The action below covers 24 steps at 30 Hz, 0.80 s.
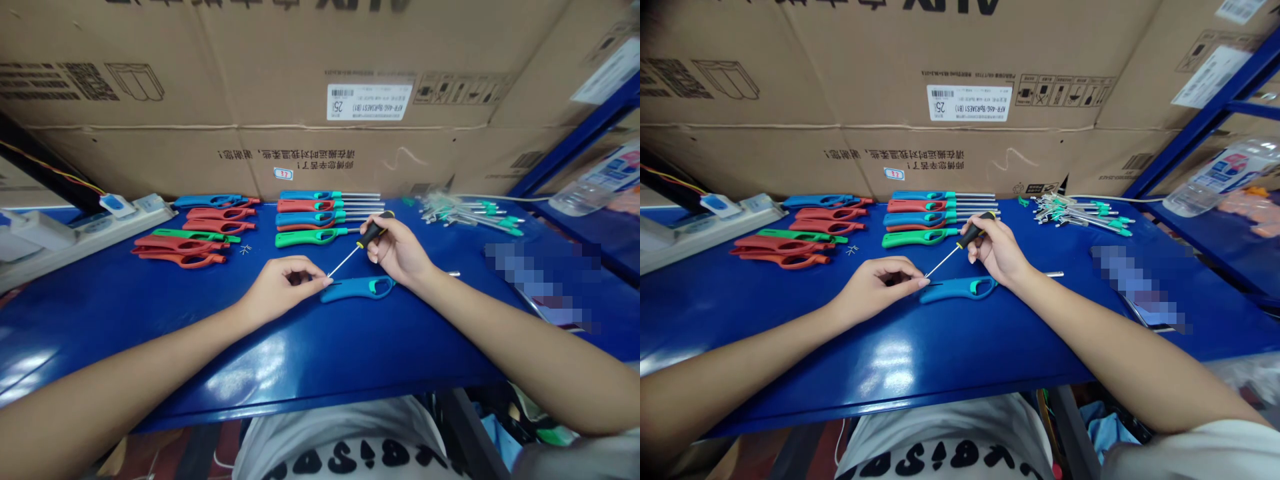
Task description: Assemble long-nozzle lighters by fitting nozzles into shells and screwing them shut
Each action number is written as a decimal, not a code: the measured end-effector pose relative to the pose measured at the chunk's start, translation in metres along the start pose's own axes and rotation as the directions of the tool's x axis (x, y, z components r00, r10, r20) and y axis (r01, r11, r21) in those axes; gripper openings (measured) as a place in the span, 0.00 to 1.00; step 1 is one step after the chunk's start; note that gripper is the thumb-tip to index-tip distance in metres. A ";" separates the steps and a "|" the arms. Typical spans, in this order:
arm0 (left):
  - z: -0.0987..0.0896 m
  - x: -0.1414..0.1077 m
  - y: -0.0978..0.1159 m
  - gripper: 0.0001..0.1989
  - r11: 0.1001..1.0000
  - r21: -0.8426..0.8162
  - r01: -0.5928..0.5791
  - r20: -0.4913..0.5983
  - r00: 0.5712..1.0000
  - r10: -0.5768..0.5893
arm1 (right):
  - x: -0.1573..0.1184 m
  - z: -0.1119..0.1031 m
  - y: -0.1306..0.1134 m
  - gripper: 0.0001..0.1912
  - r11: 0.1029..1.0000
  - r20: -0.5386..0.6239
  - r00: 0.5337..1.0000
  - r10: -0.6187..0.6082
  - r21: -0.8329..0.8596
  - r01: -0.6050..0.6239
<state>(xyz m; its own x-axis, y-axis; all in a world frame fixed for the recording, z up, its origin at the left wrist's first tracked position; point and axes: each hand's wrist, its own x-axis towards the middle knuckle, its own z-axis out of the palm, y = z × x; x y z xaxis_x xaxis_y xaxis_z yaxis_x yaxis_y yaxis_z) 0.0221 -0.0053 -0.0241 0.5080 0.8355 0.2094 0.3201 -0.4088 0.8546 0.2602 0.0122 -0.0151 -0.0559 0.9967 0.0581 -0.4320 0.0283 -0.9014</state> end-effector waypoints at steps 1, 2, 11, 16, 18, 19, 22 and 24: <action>0.000 0.000 0.000 0.11 1.000 0.001 -0.004 -0.003 1.000 0.004 | 0.000 0.000 0.000 0.08 1.000 0.009 1.000 -0.003 -0.005 0.003; 0.000 0.000 0.000 0.11 1.000 0.004 -0.008 -0.004 1.000 0.008 | 0.000 0.000 0.000 0.08 1.000 0.017 1.000 -0.004 -0.008 0.004; 0.002 -0.002 -0.001 0.13 0.999 -0.038 -0.002 -0.024 1.000 0.001 | 0.000 -0.001 0.000 0.08 1.000 0.017 1.000 0.010 0.013 -0.010; 0.001 -0.003 0.000 0.11 0.990 0.041 -0.134 -0.009 0.991 0.134 | 0.000 -0.001 0.000 0.09 1.000 0.037 0.999 0.013 0.009 -0.013; 0.001 -0.004 0.000 0.08 0.984 0.055 -0.170 0.005 0.985 0.170 | 0.000 -0.001 0.001 0.08 1.000 0.043 0.999 0.011 0.007 -0.011; 0.001 -0.004 0.000 0.07 0.983 0.055 -0.176 0.007 0.984 0.176 | 0.000 0.000 0.001 0.08 1.000 0.045 0.999 0.011 0.010 -0.011; 0.002 -0.003 -0.001 0.05 0.982 0.052 -0.179 0.002 0.984 0.180 | 0.000 -0.001 0.001 0.06 1.000 0.044 0.999 0.013 0.023 -0.014; 0.002 -0.003 -0.002 0.05 0.981 0.054 -0.184 -0.004 0.983 0.184 | 0.000 -0.001 0.001 0.06 1.000 0.035 0.999 0.012 0.025 -0.013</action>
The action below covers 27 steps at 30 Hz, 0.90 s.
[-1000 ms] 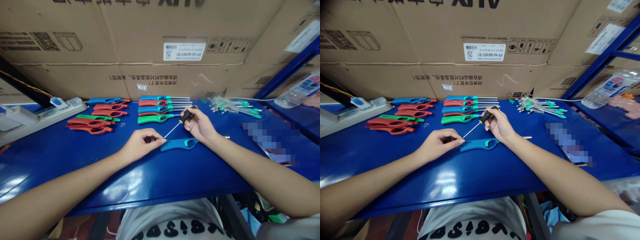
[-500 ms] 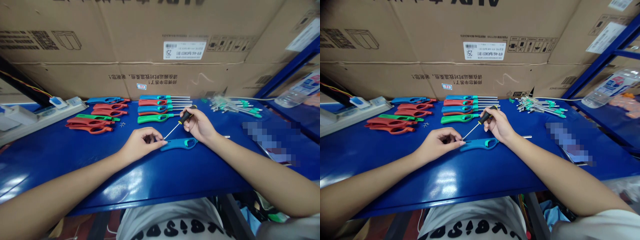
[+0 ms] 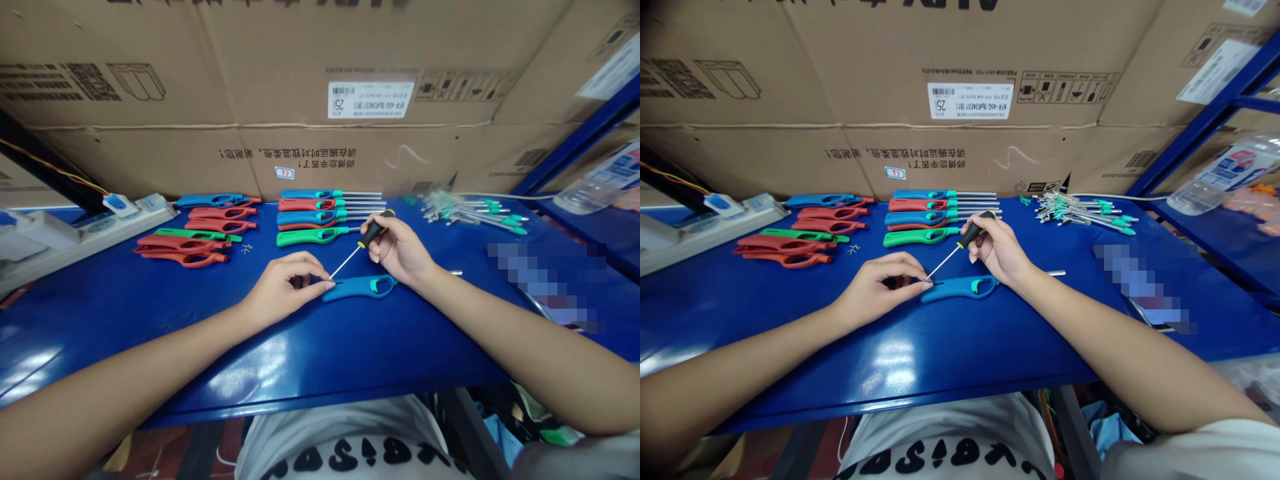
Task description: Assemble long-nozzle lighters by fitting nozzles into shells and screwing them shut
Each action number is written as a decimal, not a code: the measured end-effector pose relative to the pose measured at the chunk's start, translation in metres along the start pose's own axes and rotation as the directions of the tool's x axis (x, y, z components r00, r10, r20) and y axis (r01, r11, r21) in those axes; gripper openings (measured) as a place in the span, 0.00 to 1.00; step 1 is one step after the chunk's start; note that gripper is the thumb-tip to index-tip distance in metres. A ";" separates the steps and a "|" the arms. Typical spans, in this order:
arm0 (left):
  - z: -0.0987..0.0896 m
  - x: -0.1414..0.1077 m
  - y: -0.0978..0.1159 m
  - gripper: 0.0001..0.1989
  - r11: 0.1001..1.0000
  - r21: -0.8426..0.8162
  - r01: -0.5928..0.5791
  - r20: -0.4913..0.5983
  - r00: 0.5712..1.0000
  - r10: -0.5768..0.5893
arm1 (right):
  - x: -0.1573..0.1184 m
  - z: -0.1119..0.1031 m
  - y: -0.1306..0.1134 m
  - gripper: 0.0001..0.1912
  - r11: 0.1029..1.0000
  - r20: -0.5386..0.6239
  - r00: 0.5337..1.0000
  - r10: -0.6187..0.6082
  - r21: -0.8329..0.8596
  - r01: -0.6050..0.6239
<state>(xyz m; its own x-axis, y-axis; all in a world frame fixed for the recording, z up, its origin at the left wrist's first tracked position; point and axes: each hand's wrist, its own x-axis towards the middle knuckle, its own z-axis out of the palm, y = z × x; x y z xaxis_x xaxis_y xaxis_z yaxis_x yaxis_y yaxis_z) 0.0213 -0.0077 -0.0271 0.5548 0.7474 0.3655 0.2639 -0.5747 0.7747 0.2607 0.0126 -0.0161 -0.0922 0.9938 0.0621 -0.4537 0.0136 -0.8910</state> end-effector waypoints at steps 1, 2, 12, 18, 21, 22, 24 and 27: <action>0.000 0.000 0.000 0.05 1.000 0.004 -0.004 0.000 1.000 0.004 | 0.000 0.000 0.000 0.07 1.000 -0.004 1.000 -0.002 -0.002 0.002; 0.000 0.000 -0.001 0.05 1.000 0.009 -0.009 0.001 1.000 0.009 | 0.000 0.000 0.000 0.07 1.000 -0.005 1.000 -0.005 -0.006 0.005; 0.001 0.000 -0.003 0.04 0.999 0.024 -0.043 0.006 0.999 0.043 | -0.001 0.003 0.001 0.12 1.000 0.012 0.999 -0.031 0.000 0.031; 0.001 0.000 -0.003 0.05 0.999 0.023 -0.043 0.006 0.999 0.043 | -0.001 0.002 0.000 0.12 1.000 0.024 0.999 -0.030 0.000 0.030; 0.000 0.000 -0.002 0.05 0.999 0.024 -0.043 0.008 0.999 0.042 | -0.001 0.002 0.000 0.13 1.000 0.034 0.999 -0.031 -0.006 0.031; 0.000 0.000 -0.002 0.05 0.999 0.024 -0.041 0.009 0.999 0.041 | -0.001 0.002 0.000 0.12 0.999 0.037 0.999 -0.032 -0.009 0.033; 0.000 0.000 -0.002 0.05 0.999 0.027 -0.039 0.007 0.999 0.039 | -0.002 0.002 0.000 0.12 0.999 0.040 0.998 -0.039 -0.013 0.039; 0.001 0.001 -0.001 0.05 0.999 0.026 -0.035 0.002 0.999 0.035 | -0.001 0.001 0.000 0.12 0.999 0.045 0.998 -0.047 -0.012 0.048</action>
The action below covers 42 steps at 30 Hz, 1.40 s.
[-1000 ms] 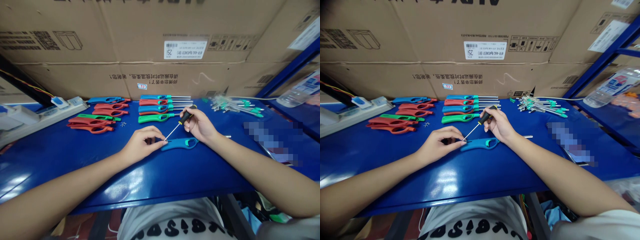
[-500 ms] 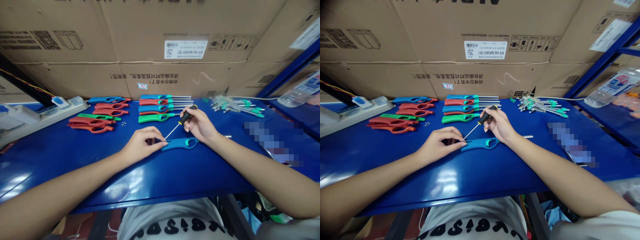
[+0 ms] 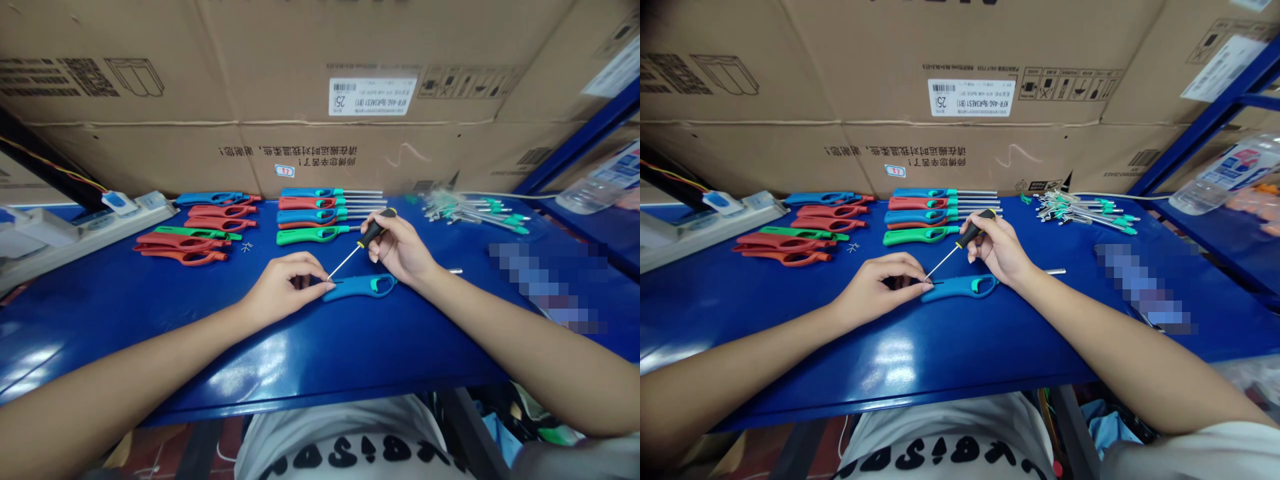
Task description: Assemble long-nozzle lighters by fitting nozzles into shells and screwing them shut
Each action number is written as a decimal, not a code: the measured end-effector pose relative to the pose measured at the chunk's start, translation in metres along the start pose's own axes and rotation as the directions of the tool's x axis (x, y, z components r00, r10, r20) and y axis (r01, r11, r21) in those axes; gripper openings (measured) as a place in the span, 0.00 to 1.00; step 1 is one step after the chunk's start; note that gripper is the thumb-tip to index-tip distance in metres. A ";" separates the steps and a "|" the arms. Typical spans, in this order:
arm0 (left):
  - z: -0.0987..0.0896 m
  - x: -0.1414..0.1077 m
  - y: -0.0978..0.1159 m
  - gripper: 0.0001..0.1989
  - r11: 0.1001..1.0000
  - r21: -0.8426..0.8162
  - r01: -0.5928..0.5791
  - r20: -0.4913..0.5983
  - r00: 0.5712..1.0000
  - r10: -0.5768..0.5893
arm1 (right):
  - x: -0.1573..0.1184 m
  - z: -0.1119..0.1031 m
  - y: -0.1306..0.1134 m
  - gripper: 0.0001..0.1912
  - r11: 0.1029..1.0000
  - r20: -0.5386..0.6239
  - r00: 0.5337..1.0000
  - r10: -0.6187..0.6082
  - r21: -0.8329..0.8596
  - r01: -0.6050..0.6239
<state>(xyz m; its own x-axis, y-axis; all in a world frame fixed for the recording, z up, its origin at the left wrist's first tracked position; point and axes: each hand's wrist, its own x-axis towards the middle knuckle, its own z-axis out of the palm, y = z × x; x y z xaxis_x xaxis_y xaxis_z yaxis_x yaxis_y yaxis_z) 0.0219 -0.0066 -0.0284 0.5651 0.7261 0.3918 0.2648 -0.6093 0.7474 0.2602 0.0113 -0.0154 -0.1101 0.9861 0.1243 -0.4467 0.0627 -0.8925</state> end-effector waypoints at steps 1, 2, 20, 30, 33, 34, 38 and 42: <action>0.000 0.000 0.000 0.05 1.000 -0.002 0.001 -0.003 1.000 -0.001 | 0.000 0.000 0.000 0.12 1.000 0.002 1.000 -0.003 0.000 0.003; 0.000 0.000 0.000 0.05 1.000 -0.003 0.003 -0.005 1.000 -0.003 | 0.000 -0.001 0.000 0.12 1.000 0.003 1.000 -0.005 0.000 0.005; 0.002 0.000 0.002 0.05 0.995 -0.093 0.047 -0.029 0.998 -0.050 | -0.021 0.033 -0.045 0.24 0.867 0.270 0.937 -0.222 -0.386 0.316; 0.004 -0.003 0.008 0.09 0.978 -0.203 0.038 -0.004 0.999 -0.040 | -0.028 0.063 -0.060 0.26 0.579 0.350 0.874 -0.337 -0.655 0.485; 0.004 -0.003 0.009 0.10 0.975 -0.220 0.012 0.032 0.999 -0.005 | -0.030 0.065 -0.061 0.30 0.615 0.408 0.879 -0.248 -0.635 0.468; 0.004 -0.003 0.010 0.09 0.975 -0.221 -0.002 0.050 0.999 0.013 | -0.030 0.064 -0.060 0.30 0.623 0.416 0.875 -0.246 -0.624 0.472; 0.005 -0.004 0.011 0.08 0.981 -0.189 -0.037 0.091 0.994 0.055 | -0.031 0.057 -0.051 0.30 0.544 0.397 0.845 -0.358 -0.647 0.535; 0.003 -0.004 0.007 0.10 0.995 -0.002 -0.100 0.085 0.991 0.100 | -0.031 0.052 -0.041 0.30 0.508 0.412 0.827 -0.382 -0.654 0.561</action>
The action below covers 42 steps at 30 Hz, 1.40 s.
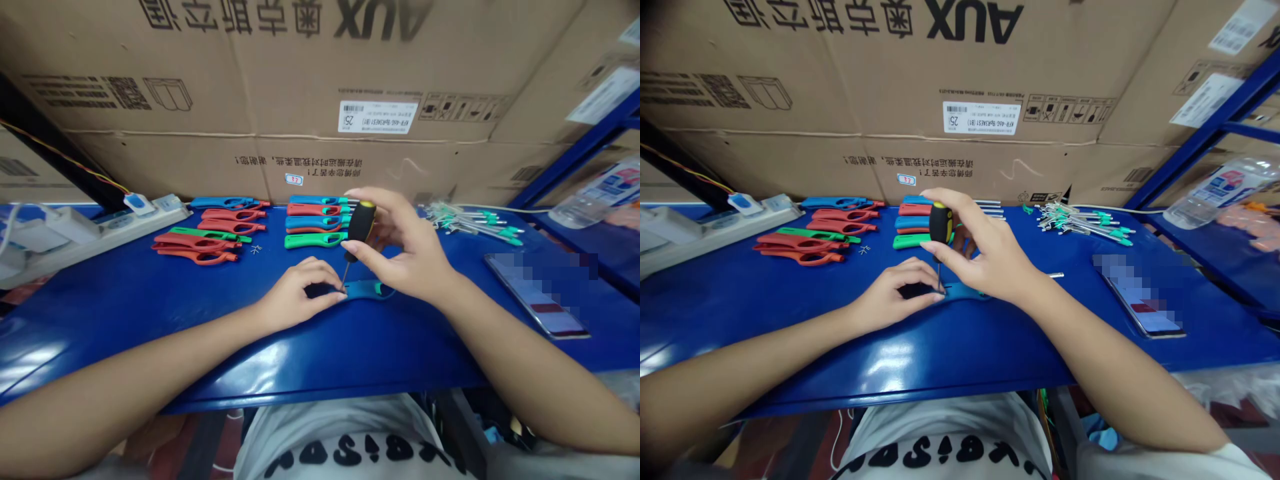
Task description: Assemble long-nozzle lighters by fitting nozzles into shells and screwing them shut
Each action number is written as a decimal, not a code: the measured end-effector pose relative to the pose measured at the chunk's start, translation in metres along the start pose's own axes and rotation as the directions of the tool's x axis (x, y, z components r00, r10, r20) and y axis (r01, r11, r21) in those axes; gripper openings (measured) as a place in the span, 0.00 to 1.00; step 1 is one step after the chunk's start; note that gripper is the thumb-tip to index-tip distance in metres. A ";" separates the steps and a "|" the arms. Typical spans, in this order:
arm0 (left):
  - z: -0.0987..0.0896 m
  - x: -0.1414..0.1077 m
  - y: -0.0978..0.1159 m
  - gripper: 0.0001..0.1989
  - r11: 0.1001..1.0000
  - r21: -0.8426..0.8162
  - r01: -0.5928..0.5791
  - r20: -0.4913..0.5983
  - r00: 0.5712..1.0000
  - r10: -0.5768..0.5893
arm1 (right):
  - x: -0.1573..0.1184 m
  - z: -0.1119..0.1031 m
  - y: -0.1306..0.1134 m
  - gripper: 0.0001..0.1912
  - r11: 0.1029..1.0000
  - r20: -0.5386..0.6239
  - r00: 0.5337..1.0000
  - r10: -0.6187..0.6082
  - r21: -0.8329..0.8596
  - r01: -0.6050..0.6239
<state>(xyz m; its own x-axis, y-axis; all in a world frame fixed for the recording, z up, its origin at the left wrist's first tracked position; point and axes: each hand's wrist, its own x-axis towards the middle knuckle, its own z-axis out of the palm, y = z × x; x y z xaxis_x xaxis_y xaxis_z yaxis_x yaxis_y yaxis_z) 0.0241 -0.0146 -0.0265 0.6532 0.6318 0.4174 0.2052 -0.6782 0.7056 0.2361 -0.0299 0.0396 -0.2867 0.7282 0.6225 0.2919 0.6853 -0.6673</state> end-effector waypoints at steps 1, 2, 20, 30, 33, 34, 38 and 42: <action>0.000 0.000 -0.002 0.16 0.998 0.068 -0.014 0.011 1.000 0.013 | -0.001 0.002 0.001 0.29 1.000 -0.003 1.000 -0.004 -0.007 0.004; -0.001 -0.001 -0.003 0.23 0.992 0.125 -0.021 0.030 0.999 0.018 | -0.002 0.003 0.003 0.29 1.000 -0.008 1.000 -0.006 -0.019 0.006; -0.003 -0.001 -0.005 0.19 0.981 0.190 -0.027 0.143 0.990 -0.001 | -0.008 0.010 0.004 0.28 0.998 -0.050 0.998 -0.037 -0.045 0.035; -0.003 -0.001 -0.004 0.20 0.982 0.186 -0.033 0.165 0.986 0.002 | -0.008 0.011 0.006 0.28 0.999 -0.040 0.998 -0.041 -0.020 0.040; -0.003 0.000 -0.004 0.20 0.982 0.186 -0.031 0.170 0.985 -0.001 | -0.009 0.012 0.008 0.28 0.999 -0.031 0.998 -0.049 -0.020 0.048; -0.003 0.000 -0.003 0.20 0.982 0.185 -0.032 0.171 0.985 -0.001 | -0.009 0.012 0.009 0.28 0.998 -0.026 0.998 -0.051 -0.024 0.051; -0.003 0.000 -0.004 0.19 0.981 0.190 -0.042 0.173 0.985 0.009 | -0.010 0.012 0.008 0.29 0.999 -0.002 0.999 -0.046 -0.021 0.046; -0.003 -0.001 -0.004 0.17 0.979 0.193 -0.062 0.158 0.987 0.032 | -0.010 0.010 0.002 0.30 1.000 0.038 0.999 0.006 -0.011 -0.006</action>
<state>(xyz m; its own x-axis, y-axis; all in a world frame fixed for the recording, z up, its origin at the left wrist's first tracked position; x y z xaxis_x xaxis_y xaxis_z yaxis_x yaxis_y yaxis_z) 0.0207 -0.0111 -0.0280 0.7665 0.5426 0.3436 0.3009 -0.7760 0.5543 0.2305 -0.0358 0.0284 -0.3197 0.7317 0.6020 0.3032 0.6810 -0.6666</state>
